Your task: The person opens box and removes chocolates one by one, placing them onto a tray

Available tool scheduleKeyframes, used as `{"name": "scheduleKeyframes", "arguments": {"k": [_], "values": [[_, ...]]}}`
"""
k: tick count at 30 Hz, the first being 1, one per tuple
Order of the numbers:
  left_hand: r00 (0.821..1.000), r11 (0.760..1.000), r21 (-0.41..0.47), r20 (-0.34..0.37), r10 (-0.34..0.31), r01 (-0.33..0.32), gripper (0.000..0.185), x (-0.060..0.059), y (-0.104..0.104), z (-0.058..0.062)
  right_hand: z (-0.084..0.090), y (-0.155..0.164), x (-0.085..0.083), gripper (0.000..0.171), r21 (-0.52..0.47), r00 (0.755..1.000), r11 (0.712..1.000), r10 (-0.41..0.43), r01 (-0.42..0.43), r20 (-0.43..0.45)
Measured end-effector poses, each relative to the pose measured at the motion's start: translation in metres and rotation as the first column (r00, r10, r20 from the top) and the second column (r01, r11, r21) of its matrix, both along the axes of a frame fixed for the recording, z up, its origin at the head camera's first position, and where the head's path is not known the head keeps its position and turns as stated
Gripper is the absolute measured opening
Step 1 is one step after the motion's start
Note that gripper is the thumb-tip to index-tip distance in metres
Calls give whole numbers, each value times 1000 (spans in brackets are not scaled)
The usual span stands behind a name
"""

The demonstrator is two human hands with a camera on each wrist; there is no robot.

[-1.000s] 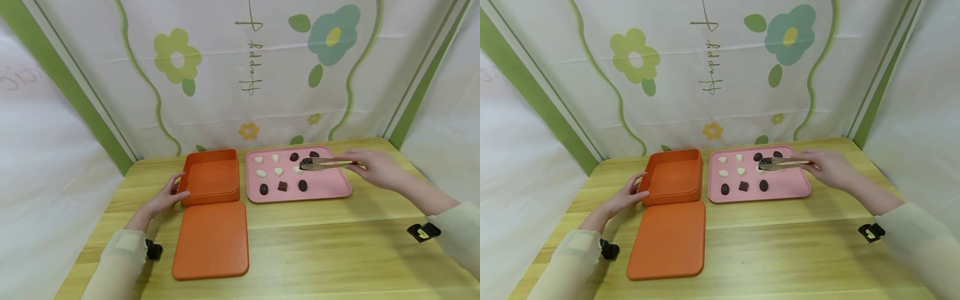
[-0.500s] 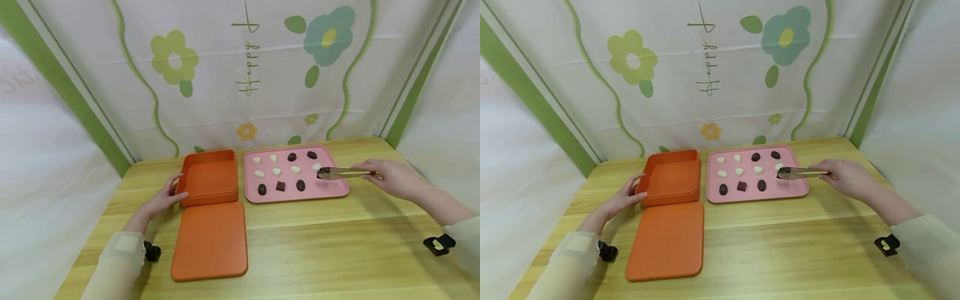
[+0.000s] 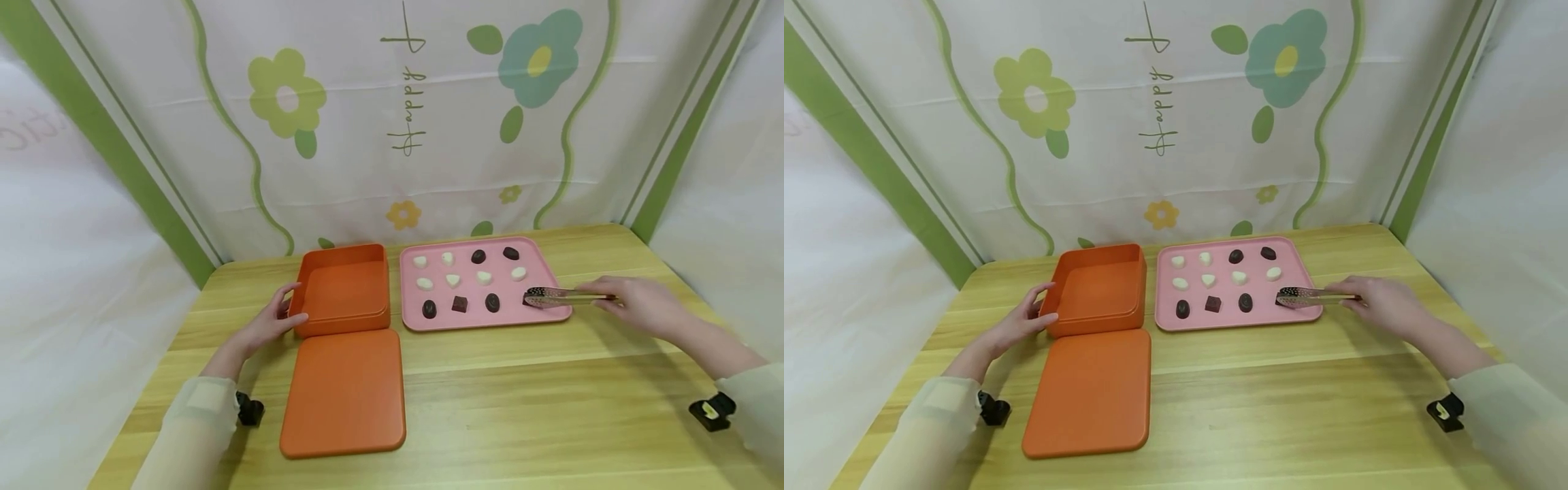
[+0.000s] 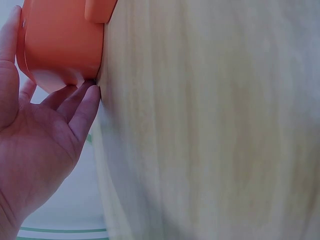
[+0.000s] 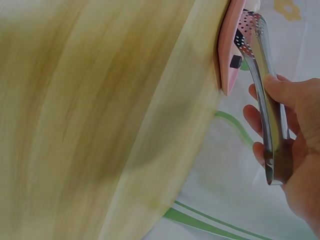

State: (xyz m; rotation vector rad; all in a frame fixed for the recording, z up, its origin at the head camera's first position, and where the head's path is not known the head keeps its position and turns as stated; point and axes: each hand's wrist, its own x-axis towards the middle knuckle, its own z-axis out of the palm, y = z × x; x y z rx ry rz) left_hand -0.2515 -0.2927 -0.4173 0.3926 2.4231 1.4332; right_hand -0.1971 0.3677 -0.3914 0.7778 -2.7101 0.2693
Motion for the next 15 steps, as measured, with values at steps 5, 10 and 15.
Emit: {"name": "scheduleKeyframes", "arguments": {"k": [5,10,15], "values": [[1000,1000,4,-1,-6,6,77,0,1,2,-3,3,-2,39,12,1000,1000,-3,3,-3],[1000,1000,-1,6,1,-1,77,1,1,2,-4,3,-3,41,3,999,1000,-16,16,30],[1000,1000,1,-3,6,-6,76,2,1,1,-1,1,3,43,-22,998,999,-37,38,52]]}}
